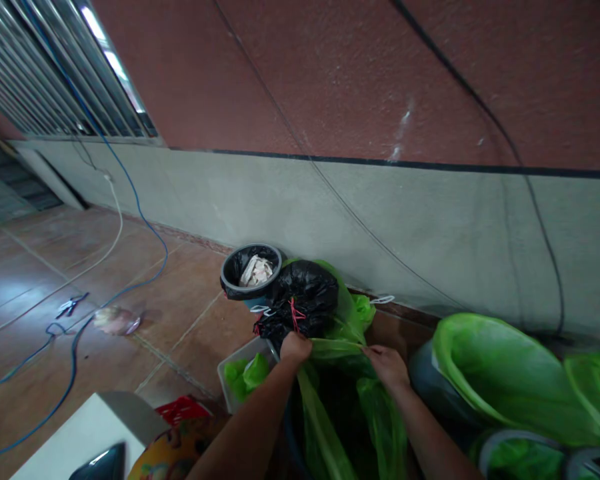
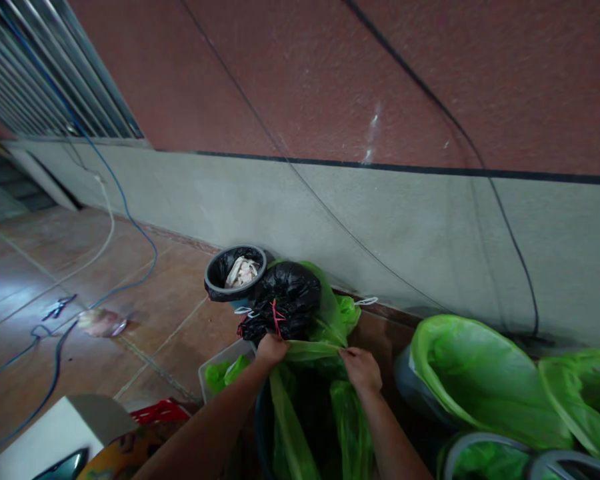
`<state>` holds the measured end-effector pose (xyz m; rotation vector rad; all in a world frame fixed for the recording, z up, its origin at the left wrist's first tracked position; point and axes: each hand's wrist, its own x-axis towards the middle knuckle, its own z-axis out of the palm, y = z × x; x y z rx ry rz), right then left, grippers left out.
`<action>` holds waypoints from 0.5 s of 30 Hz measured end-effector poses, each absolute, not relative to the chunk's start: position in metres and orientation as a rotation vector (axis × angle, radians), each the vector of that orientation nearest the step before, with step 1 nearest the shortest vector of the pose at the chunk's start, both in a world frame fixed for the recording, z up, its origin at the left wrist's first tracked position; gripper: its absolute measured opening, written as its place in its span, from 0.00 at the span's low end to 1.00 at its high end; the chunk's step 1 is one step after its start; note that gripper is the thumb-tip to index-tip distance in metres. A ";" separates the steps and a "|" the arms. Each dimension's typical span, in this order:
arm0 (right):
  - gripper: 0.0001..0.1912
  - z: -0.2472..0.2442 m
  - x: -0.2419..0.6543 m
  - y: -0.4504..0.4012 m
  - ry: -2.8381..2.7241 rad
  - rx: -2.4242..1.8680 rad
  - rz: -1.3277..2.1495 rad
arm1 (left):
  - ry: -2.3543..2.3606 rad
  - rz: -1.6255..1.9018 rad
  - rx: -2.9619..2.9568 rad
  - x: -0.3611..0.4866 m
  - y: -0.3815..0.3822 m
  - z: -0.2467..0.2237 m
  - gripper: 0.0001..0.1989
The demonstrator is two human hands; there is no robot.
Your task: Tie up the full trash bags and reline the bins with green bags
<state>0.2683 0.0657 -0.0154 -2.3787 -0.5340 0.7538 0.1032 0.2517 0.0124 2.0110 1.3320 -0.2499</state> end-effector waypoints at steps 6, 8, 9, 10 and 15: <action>0.17 -0.026 0.273 0.056 -0.536 -2.305 0.702 | 1.306 -0.325 2.038 0.093 0.260 0.008 0.12; 0.17 -0.023 0.270 0.048 -0.580 -2.343 0.629 | 1.308 -0.331 2.032 0.083 0.257 0.011 0.13; 0.17 -0.021 0.268 0.042 -0.591 -2.352 0.604 | 1.311 -0.334 2.029 0.077 0.255 0.013 0.13; 0.17 -0.020 0.266 0.036 -0.593 -2.351 0.597 | 1.316 -0.333 2.029 0.072 0.253 0.015 0.14; 0.18 -0.020 0.254 0.005 -0.489 -2.310 0.611 | 1.341 -0.312 2.064 0.053 0.245 0.025 0.12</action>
